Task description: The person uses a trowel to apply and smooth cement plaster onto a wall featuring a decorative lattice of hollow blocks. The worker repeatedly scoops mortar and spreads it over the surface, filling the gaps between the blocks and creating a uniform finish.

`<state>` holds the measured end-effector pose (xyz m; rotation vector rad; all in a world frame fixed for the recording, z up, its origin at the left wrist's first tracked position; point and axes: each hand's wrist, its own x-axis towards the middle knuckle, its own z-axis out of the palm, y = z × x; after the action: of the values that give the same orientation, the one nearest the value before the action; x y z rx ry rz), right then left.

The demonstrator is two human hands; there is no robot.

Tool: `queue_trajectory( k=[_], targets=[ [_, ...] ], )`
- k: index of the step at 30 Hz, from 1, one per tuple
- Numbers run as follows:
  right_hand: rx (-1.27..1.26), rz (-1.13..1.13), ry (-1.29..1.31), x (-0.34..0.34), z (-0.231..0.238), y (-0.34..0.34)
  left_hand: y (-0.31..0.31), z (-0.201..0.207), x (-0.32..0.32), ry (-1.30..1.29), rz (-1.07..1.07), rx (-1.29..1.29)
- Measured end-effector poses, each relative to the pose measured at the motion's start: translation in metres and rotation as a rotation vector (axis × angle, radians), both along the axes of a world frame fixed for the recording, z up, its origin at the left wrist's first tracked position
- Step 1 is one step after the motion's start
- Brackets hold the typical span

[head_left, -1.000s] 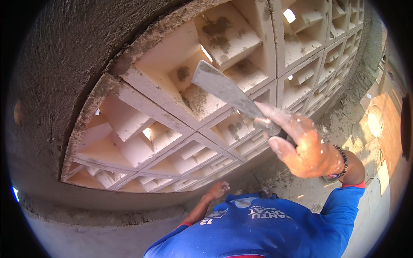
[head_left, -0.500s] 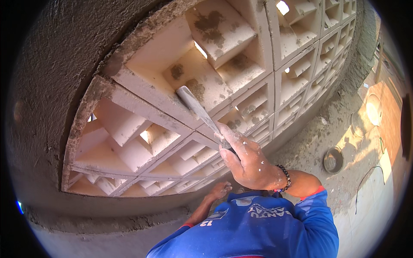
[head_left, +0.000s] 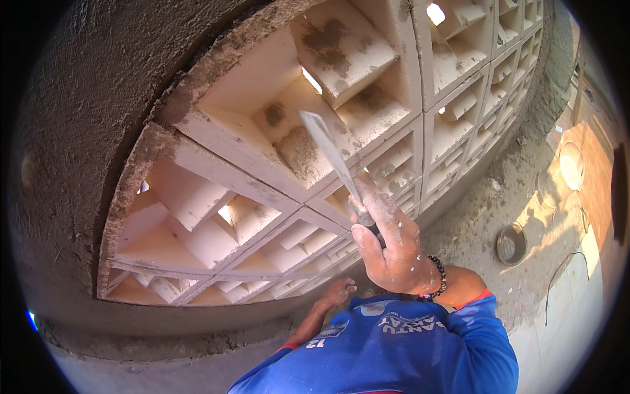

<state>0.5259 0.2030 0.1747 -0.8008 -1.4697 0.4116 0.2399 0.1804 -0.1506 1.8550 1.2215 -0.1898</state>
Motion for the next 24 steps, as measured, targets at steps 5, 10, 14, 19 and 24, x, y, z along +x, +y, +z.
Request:
queue_trajectory(
  k=[5,10,14,19,24],
  targets=[
    [0.028,0.086,-0.117,-0.005,0.006,0.012,0.0,-0.01,-0.003,-0.143,0.049,0.061],
    [0.046,-0.056,-0.075,0.006,0.007,0.017,0.01,0.009,0.012,-0.042,0.081,-0.05],
    [0.014,-0.152,-0.305,0.022,0.014,-0.007,0.005,-0.011,0.003,-0.052,0.06,-0.003],
    [-0.02,-0.312,-0.682,0.03,0.023,-0.016,0.005,-0.003,0.005,-0.025,0.041,-0.004],
    [0.013,-0.351,-0.786,0.022,0.044,-0.009,0.012,-0.006,0.009,-0.067,0.049,-0.041]
  ],
)
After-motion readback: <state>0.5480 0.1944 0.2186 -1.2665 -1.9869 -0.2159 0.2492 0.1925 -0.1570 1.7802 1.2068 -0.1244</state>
